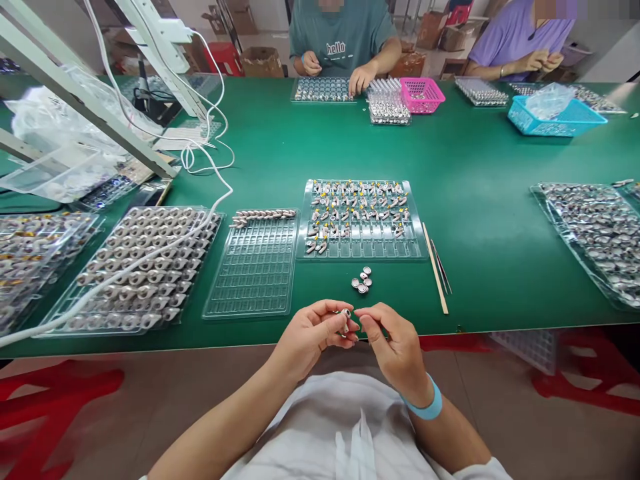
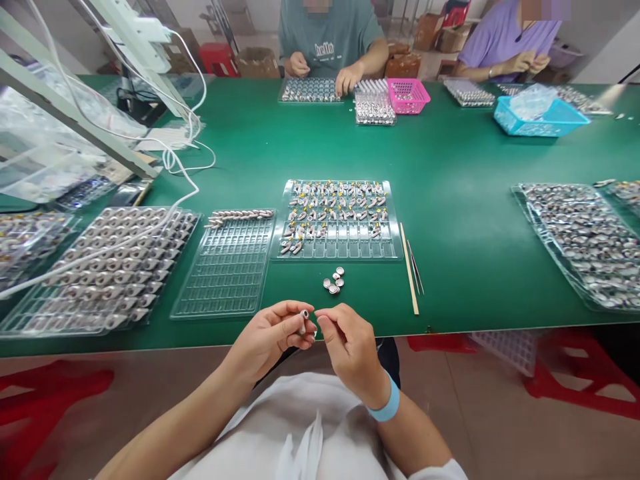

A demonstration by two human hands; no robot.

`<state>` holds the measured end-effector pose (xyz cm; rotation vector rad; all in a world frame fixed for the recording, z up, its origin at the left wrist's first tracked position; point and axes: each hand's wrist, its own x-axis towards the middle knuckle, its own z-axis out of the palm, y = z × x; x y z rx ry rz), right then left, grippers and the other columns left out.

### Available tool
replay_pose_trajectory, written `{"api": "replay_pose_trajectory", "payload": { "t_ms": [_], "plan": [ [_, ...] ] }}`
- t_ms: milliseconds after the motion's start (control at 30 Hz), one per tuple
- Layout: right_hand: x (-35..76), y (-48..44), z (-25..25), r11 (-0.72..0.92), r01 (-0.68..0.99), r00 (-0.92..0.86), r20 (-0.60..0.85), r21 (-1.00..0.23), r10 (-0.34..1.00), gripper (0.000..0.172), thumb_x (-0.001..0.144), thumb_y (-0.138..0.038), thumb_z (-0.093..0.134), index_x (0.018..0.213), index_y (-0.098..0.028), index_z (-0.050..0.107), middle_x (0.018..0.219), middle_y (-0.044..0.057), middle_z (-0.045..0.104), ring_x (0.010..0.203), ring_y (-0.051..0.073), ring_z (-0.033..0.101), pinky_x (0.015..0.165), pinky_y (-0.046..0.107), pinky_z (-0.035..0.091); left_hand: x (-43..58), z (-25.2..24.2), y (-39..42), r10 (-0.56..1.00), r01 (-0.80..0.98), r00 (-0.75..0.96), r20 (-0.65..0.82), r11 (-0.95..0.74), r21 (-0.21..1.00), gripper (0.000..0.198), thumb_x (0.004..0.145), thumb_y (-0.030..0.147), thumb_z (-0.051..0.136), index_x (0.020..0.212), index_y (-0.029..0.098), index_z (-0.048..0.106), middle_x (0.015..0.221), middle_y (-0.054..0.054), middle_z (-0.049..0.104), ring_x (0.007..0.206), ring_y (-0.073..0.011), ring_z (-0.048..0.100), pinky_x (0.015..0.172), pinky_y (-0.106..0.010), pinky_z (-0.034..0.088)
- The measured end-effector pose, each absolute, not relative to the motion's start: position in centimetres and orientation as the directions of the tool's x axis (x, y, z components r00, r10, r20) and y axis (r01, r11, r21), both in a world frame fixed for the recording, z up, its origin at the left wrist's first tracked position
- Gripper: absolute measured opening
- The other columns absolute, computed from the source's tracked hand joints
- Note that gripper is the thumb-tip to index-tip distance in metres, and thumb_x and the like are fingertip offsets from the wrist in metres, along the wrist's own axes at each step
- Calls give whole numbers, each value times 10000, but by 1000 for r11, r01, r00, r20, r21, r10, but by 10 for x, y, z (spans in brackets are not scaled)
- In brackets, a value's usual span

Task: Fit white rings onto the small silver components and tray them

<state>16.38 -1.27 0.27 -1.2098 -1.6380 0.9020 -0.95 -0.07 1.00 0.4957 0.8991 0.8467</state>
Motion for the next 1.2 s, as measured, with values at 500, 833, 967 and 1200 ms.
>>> {"api": "replay_pose_trajectory", "payload": {
  "t_ms": [500,833,967,1200],
  "plan": [
    [206,10,-37,378,505,-115,373,-776,921,167,936,-282,526,945,-243,688,790,63,682,627,212,676,531,309,566,-119,26,80,946,362,-324,-18,142,921,299,742,297,676,989,130,678,836,-63,722,794,-198,721,770,-317,587],
    [205,3,-40,395,457,-84,404,-797,911,180,919,-245,523,980,-313,679,821,68,685,648,239,687,567,364,584,-185,11,164,883,678,-460,89,285,678,241,688,178,672,919,109,688,805,-65,736,800,-213,688,788,-313,531],
    [207,6,-39,436,452,-138,422,-778,896,177,907,-233,531,977,-304,677,791,63,689,620,242,691,524,356,587,-189,0,168,894,724,-446,46,330,605,173,843,260,662,947,122,672,865,-46,713,807,-184,677,801,-355,541],
    [204,6,-36,434,444,-103,437,-783,894,175,908,-235,519,930,-295,682,742,48,674,572,227,678,504,335,584,-199,-6,174,901,780,-434,-21,387,492,266,937,329,584,1106,126,618,1056,-75,662,897,-189,660,793,-383,564]
  ]
}}
